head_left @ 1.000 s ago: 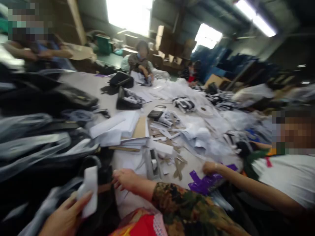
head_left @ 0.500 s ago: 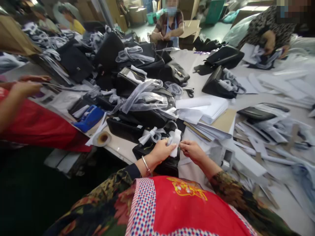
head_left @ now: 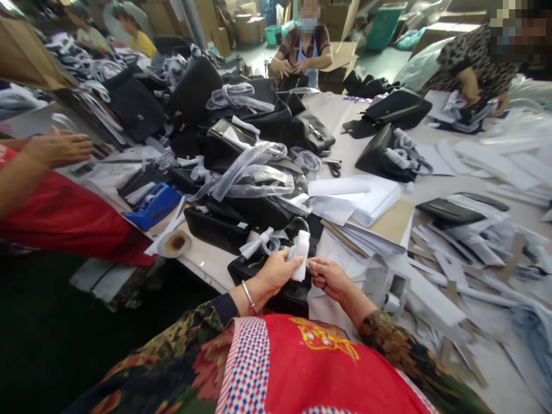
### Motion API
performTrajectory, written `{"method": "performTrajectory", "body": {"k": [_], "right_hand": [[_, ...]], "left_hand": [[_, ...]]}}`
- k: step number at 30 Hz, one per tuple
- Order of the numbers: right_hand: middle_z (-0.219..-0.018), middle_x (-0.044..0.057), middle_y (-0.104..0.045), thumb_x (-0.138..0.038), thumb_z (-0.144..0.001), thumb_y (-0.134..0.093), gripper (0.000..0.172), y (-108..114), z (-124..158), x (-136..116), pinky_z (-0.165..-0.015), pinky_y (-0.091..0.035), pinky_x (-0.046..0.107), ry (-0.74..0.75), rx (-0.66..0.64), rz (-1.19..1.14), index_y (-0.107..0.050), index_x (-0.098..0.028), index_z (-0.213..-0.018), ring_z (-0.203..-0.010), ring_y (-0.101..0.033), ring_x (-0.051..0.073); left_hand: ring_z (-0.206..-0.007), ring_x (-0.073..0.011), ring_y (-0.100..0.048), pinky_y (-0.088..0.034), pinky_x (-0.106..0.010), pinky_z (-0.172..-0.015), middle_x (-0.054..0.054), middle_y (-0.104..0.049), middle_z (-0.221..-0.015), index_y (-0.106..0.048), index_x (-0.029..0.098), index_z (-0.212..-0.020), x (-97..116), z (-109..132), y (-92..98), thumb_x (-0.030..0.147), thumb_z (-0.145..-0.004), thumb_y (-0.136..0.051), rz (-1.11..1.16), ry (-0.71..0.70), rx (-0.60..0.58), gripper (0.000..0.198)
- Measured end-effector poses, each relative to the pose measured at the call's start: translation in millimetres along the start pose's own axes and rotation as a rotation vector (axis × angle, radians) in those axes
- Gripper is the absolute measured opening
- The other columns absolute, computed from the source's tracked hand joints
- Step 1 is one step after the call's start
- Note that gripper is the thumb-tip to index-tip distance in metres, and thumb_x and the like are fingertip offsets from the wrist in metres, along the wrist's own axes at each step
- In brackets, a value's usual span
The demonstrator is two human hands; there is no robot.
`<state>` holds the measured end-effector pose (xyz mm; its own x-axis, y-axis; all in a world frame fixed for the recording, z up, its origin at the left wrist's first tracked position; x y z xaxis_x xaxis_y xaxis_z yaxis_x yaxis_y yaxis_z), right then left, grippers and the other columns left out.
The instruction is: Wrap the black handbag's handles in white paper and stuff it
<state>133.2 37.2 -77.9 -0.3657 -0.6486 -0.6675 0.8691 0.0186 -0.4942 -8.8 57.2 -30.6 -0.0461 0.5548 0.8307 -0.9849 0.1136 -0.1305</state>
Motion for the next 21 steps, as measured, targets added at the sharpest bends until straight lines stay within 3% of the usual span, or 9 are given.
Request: {"method": "performTrajectory", "body": {"k": [9,16,19,21], "right_hand": [[-0.054,-0.008,-0.043,-0.051,-0.060,-0.086,0.049,-3,-8,-12,-0.045,-0.009,0.024,0.028,0.025,0.130,-0.066,-0.016,-0.087,-0.042,-0.025,0.004],[-0.056,-0.007,-0.044,-0.049,-0.063,-0.086,0.047,-4,-4,-16,-0.045,-0.010,0.023,0.029,-0.009,0.086,-0.067,-0.016,-0.091,-0.043,-0.025,0.004],[-0.055,-0.006,-0.047,-0.050,-0.066,-0.083,0.047,-3,-1,-24,-0.043,-0.016,0.023,0.087,0.053,0.192,-0.068,-0.015,-0.094,-0.042,-0.029,0.005],[-0.057,-0.005,-0.053,-0.047,-0.068,-0.082,0.046,-3,6,-33,-0.044,-0.027,0.024,0.162,0.079,0.288,-0.068,-0.016,-0.099,-0.045,-0.039,0.008]], "left_hand": [[-0.062,-0.0157,-0.062,-0.048,-0.025,-0.055,-0.006,-0.070,-0.076,-0.071,0.012,-0.088,4,2,-2.2,0.039,-0.071,-0.085,0.002,0.020,-0.002,0.035],[-0.058,-0.0157,-0.061,-0.047,-0.025,-0.052,-0.006,-0.069,-0.072,-0.070,0.013,-0.084,-2,0,-3.4,0.039,-0.070,-0.086,0.020,0.068,-0.023,0.034],[-0.058,-0.0161,-0.061,-0.046,-0.025,-0.051,-0.006,-0.068,-0.071,-0.069,0.013,-0.083,0,0,-2.6,0.036,-0.072,-0.084,-0.001,0.061,-0.006,0.029],[-0.058,-0.0169,-0.061,-0.047,-0.026,-0.051,-0.006,-0.068,-0.072,-0.068,0.014,-0.085,0,-1,-1.5,0.034,-0.073,-0.081,-0.002,0.085,0.001,0.027]]}}
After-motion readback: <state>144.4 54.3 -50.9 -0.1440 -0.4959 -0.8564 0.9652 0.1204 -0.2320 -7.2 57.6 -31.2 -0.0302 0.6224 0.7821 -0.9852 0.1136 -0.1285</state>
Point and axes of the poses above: each hand's wrist, its own z-axis away from the middle knuckle, its own y-axis out of the back of the hand, x = y × z, the point moved 7 cm from there along -z, towards the middle knuckle
